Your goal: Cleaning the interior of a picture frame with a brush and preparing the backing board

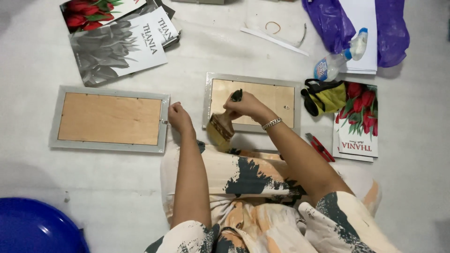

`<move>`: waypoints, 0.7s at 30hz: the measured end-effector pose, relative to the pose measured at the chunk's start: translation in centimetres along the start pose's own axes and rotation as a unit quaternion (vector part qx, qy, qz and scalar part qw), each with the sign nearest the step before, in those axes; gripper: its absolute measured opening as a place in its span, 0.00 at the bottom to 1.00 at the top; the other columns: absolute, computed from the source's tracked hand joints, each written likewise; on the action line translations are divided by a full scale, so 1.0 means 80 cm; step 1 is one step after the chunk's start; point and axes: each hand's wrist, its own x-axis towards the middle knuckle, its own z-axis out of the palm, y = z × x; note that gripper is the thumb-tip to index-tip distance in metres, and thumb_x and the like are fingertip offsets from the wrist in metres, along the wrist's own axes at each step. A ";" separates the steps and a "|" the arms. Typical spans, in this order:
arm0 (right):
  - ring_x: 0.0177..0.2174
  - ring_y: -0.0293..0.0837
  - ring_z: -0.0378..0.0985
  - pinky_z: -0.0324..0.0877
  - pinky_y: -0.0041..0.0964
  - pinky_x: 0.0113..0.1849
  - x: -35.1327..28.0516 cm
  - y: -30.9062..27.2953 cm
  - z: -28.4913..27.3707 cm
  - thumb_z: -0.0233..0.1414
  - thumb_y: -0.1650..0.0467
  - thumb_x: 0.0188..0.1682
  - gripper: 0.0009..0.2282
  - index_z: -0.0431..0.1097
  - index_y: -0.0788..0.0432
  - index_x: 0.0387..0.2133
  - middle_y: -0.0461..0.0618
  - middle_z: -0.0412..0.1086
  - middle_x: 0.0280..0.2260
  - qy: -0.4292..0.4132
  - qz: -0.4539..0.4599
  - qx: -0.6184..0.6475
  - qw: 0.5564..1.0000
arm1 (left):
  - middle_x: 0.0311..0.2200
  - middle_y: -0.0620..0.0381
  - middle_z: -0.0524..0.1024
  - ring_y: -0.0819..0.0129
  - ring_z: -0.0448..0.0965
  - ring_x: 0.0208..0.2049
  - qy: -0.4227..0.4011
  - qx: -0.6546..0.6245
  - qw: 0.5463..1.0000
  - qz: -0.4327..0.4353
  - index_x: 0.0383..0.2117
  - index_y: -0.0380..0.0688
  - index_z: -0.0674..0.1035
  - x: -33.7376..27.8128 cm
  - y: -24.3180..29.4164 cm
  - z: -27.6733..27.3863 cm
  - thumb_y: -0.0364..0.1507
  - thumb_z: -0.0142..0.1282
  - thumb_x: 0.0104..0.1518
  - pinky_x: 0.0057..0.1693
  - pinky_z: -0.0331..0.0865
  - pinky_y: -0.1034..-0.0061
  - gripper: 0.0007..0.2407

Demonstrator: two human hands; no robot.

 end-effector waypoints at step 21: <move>0.24 0.41 0.82 0.84 0.31 0.32 0.121 0.000 -0.018 0.57 0.69 0.48 0.06 0.74 0.60 0.31 0.54 0.74 0.24 0.273 -0.112 0.226 0.928 | 0.70 0.56 0.09 0.47 0.07 0.70 -0.298 0.297 0.907 0.002 0.72 0.80 0.38 -0.026 0.001 0.018 0.57 0.21 0.66 0.67 0.06 0.40 0.27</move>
